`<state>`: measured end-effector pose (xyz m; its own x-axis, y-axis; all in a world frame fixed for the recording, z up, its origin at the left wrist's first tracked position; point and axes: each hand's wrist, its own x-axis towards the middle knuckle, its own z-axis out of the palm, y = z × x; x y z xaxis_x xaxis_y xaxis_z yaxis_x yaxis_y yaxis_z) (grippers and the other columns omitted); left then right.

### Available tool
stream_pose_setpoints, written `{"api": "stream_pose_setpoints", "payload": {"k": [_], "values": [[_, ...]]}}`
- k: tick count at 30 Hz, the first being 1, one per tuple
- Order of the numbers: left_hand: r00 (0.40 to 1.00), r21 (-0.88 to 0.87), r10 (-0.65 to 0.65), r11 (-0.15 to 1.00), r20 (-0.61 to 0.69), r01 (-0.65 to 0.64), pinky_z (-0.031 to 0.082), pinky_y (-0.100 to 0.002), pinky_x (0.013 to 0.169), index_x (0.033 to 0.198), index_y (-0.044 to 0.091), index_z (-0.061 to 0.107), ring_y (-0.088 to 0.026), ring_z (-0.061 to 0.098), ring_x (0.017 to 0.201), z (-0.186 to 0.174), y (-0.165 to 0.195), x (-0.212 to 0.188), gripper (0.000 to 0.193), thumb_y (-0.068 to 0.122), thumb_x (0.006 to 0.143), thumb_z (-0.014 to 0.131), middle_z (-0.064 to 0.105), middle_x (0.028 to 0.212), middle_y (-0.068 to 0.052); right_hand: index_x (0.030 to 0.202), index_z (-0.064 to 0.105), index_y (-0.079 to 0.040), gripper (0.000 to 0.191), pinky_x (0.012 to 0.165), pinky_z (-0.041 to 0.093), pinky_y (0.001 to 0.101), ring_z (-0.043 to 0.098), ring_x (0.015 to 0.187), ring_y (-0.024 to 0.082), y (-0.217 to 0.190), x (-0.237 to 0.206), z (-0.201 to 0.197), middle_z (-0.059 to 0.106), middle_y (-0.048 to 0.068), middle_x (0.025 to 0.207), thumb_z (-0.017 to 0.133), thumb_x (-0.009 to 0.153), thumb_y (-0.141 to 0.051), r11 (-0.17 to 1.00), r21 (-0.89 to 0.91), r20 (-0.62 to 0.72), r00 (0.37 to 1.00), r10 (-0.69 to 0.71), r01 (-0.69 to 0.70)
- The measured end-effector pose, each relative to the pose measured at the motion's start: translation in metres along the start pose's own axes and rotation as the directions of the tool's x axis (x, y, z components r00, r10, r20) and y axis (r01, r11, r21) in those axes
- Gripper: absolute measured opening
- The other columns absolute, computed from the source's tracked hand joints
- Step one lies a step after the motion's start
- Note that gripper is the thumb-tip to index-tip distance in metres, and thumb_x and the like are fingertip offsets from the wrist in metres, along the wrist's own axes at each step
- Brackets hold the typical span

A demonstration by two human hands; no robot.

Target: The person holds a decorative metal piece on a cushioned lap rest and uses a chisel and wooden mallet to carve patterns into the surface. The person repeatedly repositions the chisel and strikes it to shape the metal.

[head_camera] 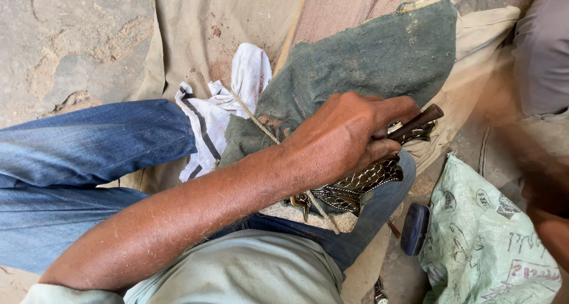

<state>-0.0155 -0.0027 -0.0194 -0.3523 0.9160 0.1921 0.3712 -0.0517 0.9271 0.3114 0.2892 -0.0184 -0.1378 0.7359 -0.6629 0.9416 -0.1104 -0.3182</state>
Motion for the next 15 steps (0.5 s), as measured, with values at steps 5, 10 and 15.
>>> {"api": "stream_pose_setpoints", "payload": {"k": [5, 10, 15], "values": [[0.998, -0.021, 0.048, 0.999, -0.032, -0.049, 0.062, -0.041, 0.074, 0.134, 0.006, 0.061, -0.025, 0.078, 0.085, 0.0011, -0.0023, -0.0012, 0.051, 0.018, 0.088, 0.079, 0.077, 0.103, -0.015, 0.136, 0.057, 0.006, 0.037, 0.076, 0.057, 0.044, 0.069, 0.088, 0.03, 0.0056, 0.0066, -0.0024, 0.068, 0.027, 0.114, 0.049, 0.12, -0.026, 1.0, -0.002, -0.003, 1.0, -0.009, 0.009], [1.0, 0.011, -0.009, 1.0, 0.007, 0.009, 0.061, -0.042, 0.071, 0.132, 0.005, 0.061, -0.026, 0.077, 0.08, 0.0008, 0.0014, -0.0023, 0.055, 0.018, 0.083, 0.081, 0.077, 0.098, -0.016, 0.137, 0.057, 0.006, 0.036, 0.074, 0.057, 0.0438, 0.07, 0.087, 0.03, 0.0079, 0.0058, -0.0032, 0.068, 0.028, 0.114, 0.05, 0.12, -0.025, 1.0, -0.003, -0.01, 1.0, -0.013, 0.013], [1.0, -0.062, -0.006, 0.998, 0.011, 0.007, 0.061, -0.042, 0.077, 0.134, 0.006, 0.06, -0.026, 0.078, 0.087, -0.0051, 0.0014, -0.0052, 0.049, 0.016, 0.091, 0.079, 0.078, 0.096, -0.013, 0.137, 0.058, 0.006, 0.035, 0.073, 0.057, 0.0435, 0.07, 0.086, 0.03, 0.0044, 0.0043, -0.0048, 0.069, 0.028, 0.114, 0.05, 0.12, -0.024, 1.0, -0.013, -0.019, 0.999, -0.026, 0.026]]}}
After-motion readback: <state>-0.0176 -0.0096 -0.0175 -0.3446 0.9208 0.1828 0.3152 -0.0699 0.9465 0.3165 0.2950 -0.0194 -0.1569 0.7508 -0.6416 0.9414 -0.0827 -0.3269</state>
